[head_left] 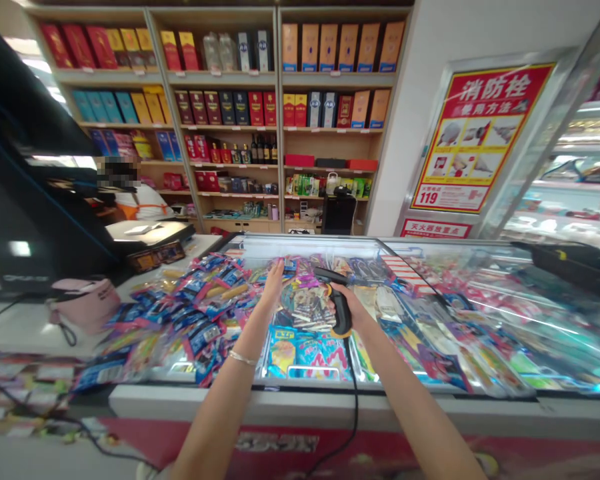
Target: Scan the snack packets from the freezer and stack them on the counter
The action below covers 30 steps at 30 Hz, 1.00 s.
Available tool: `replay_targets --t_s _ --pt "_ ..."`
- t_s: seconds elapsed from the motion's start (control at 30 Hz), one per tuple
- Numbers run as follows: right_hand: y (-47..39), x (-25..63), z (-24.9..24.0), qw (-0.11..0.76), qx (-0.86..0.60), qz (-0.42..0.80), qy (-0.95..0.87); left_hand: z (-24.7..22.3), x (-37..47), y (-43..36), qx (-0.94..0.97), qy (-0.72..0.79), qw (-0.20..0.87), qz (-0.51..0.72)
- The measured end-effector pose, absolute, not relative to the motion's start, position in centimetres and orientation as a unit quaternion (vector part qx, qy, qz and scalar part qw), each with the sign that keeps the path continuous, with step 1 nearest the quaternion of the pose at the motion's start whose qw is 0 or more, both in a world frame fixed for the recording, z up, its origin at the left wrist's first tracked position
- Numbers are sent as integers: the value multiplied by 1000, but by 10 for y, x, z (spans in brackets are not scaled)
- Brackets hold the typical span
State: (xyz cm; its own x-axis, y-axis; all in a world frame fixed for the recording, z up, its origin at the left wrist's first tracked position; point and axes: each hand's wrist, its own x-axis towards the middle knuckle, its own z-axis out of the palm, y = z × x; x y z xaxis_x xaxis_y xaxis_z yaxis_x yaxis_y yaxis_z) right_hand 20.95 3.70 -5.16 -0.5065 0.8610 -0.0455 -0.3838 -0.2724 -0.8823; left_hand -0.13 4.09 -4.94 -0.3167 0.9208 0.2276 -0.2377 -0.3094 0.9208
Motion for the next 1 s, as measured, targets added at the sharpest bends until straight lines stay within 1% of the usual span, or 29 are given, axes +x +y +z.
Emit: replay_targets --t_s 0.07,0.13,0.2,0.23,0.27,0.33,0.43,0.57,0.7,0.87,1.0 --pt "34 198 -47 407 -261 765 -425 -34 -27 24 466 467 306 687" --pt "29 181 -42 390 -253 781 -417 -21 -56 3 518 538 135 651" --pt "22 158 -38 371 -249 791 -417 -14 -84 -20 545 603 -46 581" --pt "19 146 -36 363 -247 797 -416 -12 -98 -30 550 628 -117 538" --pt "15 133 -35 359 -242 801 -413 -11 -110 -38 551 649 -172 496" --pt "9 107 -35 353 -228 811 -407 -13 -132 -49 546 681 -238 426" --pt "1 69 -44 344 -218 824 -394 -23 -157 -53 537 713 -266 364" --pt "-9 27 -69 305 -211 844 -387 -47 -175 -45 515 755 -246 323" --pt "-18 11 -84 310 -189 842 -399 -65 -179 -40 473 767 -237 364" --pt "-21 16 -81 321 -205 839 -389 -70 -182 -41 458 738 -211 448" --pt "-19 16 -84 332 -201 832 -397 -73 -184 -40 457 738 -193 458"
